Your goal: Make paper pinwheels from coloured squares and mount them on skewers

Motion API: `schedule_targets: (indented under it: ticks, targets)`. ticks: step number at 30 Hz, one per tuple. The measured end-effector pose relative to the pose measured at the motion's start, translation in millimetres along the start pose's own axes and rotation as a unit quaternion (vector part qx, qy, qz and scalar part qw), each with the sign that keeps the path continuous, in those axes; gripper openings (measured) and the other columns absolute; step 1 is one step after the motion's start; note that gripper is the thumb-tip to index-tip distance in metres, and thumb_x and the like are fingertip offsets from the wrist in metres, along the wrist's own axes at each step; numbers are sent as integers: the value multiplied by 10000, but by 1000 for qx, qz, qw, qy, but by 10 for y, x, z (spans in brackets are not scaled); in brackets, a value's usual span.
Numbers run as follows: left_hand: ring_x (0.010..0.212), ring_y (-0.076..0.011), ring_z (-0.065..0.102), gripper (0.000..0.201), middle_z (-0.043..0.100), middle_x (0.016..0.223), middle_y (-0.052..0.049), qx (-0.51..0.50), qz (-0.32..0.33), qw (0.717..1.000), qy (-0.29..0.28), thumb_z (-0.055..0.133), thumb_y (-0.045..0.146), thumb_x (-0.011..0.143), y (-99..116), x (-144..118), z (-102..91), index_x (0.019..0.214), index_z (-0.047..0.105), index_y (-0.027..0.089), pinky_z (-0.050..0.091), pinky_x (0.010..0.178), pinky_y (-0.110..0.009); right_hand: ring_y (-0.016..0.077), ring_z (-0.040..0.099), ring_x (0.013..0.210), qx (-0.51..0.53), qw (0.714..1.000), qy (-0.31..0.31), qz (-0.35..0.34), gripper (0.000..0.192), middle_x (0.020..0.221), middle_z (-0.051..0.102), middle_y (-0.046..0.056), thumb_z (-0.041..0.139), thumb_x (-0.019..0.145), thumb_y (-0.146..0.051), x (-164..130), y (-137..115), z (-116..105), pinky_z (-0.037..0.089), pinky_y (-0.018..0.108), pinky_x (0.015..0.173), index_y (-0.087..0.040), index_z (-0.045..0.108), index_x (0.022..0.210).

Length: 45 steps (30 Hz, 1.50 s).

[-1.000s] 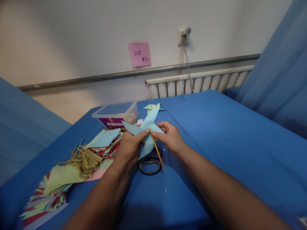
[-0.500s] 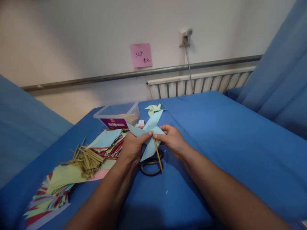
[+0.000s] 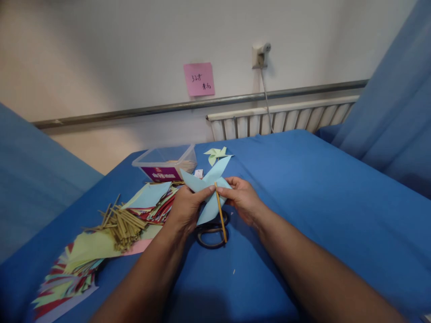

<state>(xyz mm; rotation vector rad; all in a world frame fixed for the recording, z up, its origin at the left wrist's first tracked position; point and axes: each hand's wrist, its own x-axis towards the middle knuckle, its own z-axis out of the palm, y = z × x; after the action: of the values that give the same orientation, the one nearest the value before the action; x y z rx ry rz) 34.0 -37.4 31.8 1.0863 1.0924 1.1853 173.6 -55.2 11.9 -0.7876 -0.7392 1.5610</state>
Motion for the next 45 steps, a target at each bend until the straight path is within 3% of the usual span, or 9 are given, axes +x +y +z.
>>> schedule_targets:
  ticks: [16, 25, 45]
  targets:
    - [585, -152, 596, 417, 693, 731, -54, 37, -2, 999, 0, 865, 301, 489, -94, 45, -27, 811, 691, 99, 485, 571, -265, 151, 653, 699, -21, 1000, 8, 1, 360, 814, 713, 27, 869, 582, -271, 64, 70, -79, 511, 285, 683, -179, 640, 844]
    - [565, -146, 590, 397, 677, 694, -43, -2, -18, 1000, -9, 870, 312, 506, -95, 55, -16, 777, 671, 102, 490, 566, -270, 156, 660, 707, -25, 1000, 3, 5, 407, 827, 717, 30, 877, 578, -266, 70, 52, -85, 515, 292, 691, -187, 627, 889]
    - [612, -191, 630, 459, 717, 774, -110, -6, -42, 999, -26, 878, 302, 495, -114, 81, -63, 856, 702, 81, 510, 594, -303, 152, 654, 693, -42, 999, 14, 11, 380, 814, 716, 30, 869, 598, -322, 89, 85, -90, 506, 295, 690, -173, 639, 863]
